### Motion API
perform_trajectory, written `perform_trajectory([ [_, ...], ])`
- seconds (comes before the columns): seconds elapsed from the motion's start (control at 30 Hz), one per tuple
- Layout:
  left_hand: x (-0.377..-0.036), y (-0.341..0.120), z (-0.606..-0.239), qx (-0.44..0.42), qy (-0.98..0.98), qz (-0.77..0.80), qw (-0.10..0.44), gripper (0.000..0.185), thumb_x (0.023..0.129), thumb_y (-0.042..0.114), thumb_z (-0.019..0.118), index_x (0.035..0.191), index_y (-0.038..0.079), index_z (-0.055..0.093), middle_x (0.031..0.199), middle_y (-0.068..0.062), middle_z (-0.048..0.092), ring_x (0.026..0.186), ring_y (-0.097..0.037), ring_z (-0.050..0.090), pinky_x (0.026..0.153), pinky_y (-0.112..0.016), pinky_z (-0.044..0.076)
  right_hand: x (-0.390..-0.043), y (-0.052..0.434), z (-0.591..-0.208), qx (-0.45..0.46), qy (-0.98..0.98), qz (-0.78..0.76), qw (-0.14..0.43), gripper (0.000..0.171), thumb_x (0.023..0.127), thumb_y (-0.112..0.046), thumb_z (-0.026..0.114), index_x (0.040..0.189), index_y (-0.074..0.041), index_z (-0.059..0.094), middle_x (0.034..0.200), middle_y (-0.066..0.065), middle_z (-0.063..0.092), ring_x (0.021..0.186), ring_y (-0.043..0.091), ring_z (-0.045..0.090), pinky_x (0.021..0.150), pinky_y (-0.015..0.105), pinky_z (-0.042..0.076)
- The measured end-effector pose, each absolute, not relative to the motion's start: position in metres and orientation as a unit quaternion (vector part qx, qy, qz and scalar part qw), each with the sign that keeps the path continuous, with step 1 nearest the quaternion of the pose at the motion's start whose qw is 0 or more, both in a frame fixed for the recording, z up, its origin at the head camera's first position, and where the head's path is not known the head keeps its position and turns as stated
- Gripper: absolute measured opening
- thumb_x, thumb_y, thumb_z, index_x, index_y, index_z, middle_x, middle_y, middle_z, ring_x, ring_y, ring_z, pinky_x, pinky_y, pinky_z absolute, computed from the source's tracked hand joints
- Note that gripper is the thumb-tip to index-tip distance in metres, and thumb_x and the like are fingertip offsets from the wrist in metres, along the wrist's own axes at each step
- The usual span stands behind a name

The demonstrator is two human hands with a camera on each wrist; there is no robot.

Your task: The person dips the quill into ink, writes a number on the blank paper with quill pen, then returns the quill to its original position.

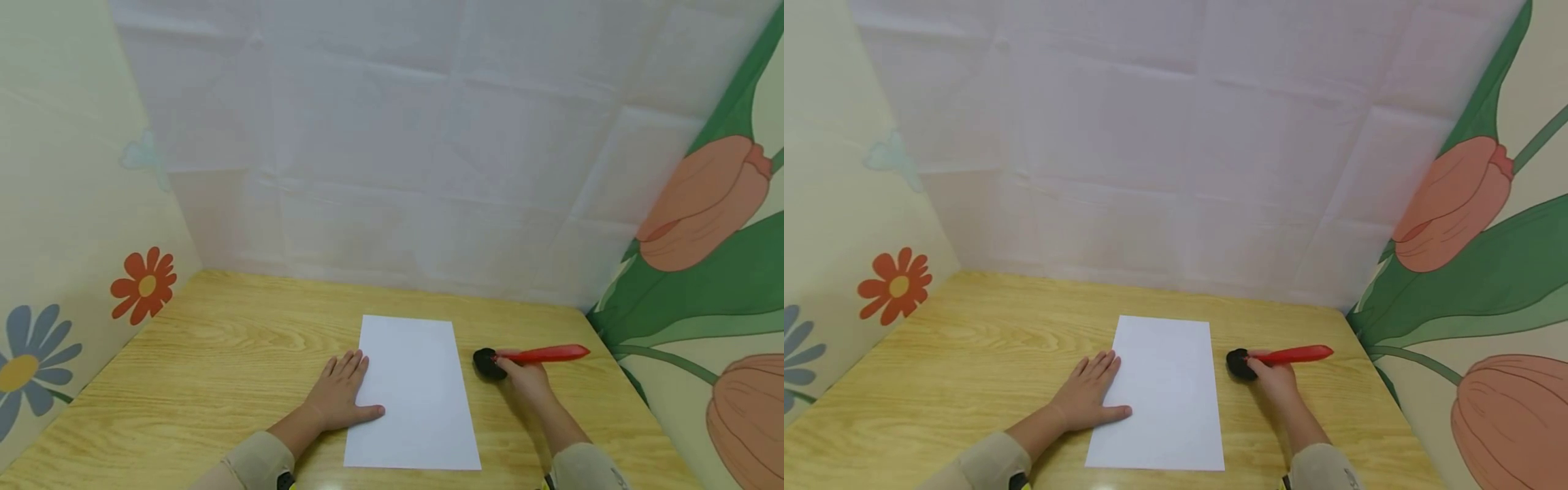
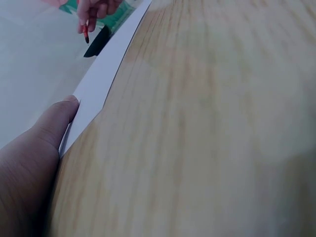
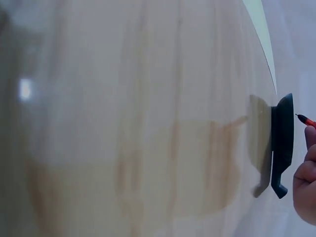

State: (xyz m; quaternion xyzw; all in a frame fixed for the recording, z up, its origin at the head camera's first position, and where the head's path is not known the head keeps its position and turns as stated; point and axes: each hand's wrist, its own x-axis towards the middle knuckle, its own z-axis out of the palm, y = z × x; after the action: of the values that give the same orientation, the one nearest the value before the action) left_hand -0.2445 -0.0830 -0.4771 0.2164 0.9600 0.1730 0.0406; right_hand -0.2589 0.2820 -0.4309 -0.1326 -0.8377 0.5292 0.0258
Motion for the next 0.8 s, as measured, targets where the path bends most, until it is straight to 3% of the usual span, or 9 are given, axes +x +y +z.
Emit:
perform_trajectory([
  [0.13,-0.243,-0.082,-0.476,0.213,0.962,0.167,0.041,0.106,0.082,0.076,0.052,0.153,0.001,0.027,0.162,-0.018,0.023,0.152,-0.034,0.017,0.122,-0.056,0.011,-0.259,0.275,-0.429,-0.129,-0.837,0.531,0.026,0.039,0.092,-0.027,0.067,0.122,-0.002,0.068,0.122,0.01,0.069,0.109,0.015,0.057,0.096,0.028,0.045],
  [0.2,-0.243,-0.081,-0.475,0.212,0.962,0.167,0.041,0.106,0.082,0.076,0.052,0.153,0.001,0.028,0.162,-0.018,0.023,0.152,-0.034,0.017,0.122,-0.056,0.011,-0.26,0.271,-0.428,-0.127,-0.835,0.534,0.033,0.039,0.093,-0.027,0.067,0.122,-0.001,0.067,0.124,0.013,0.068,0.117,0.023,0.057,0.102,0.036,0.043],
  [0.47,-0.243,-0.082,-0.475,0.217,0.962,0.161,0.038,0.107,0.082,0.077,0.052,0.153,0.0,0.027,0.162,-0.019,0.022,0.152,-0.035,0.016,0.122,-0.057,0.01,-0.268,0.249,-0.429,-0.131,-0.828,0.543,0.044,0.037,0.092,-0.027,0.068,0.121,-0.004,0.069,0.117,0.011,0.071,0.12,0.027,0.057,0.109,0.042,0.041],
  [0.57,-0.243,-0.082,-0.474,0.216,0.962,0.16,0.041,0.107,0.082,0.077,0.052,0.154,0.001,0.027,0.162,-0.018,0.022,0.152,-0.035,0.016,0.122,-0.057,0.01,-0.272,0.239,-0.43,-0.114,-0.835,0.537,0.051,0.035,0.092,-0.025,0.067,0.119,-0.003,0.07,0.116,0.011,0.072,0.114,0.023,0.06,0.103,0.038,0.045],
  [0.63,-0.243,-0.082,-0.473,0.214,0.963,0.16,0.042,0.108,0.082,0.078,0.051,0.154,0.001,0.027,0.162,-0.018,0.022,0.152,-0.034,0.017,0.122,-0.056,0.01,-0.274,0.233,-0.431,-0.106,-0.837,0.533,0.055,0.033,0.092,-0.024,0.068,0.117,-0.003,0.071,0.112,0.01,0.073,0.1,0.017,0.062,0.091,0.031,0.048],
  [0.73,-0.242,-0.082,-0.473,0.213,0.963,0.158,0.041,0.108,0.081,0.079,0.05,0.154,0.002,0.027,0.162,-0.018,0.023,0.152,-0.034,0.017,0.122,-0.056,0.011,-0.278,0.224,-0.433,-0.102,-0.834,0.538,0.059,0.031,0.09,-0.022,0.07,0.114,-0.002,0.072,0.103,0.006,0.074,0.082,0.01,0.055,0.074,0.023,0.045],
  [0.8,-0.242,-0.082,-0.473,0.213,0.963,0.157,0.039,0.108,0.081,0.079,0.05,0.153,0.002,0.028,0.162,-0.018,0.023,0.152,-0.034,0.018,0.122,-0.056,0.012,-0.28,0.218,-0.434,-0.102,-0.83,0.545,0.059,0.03,0.089,-0.021,0.071,0.113,-0.002,0.072,0.1,0.006,0.074,0.08,0.012,0.053,0.071,0.022,0.043],
])
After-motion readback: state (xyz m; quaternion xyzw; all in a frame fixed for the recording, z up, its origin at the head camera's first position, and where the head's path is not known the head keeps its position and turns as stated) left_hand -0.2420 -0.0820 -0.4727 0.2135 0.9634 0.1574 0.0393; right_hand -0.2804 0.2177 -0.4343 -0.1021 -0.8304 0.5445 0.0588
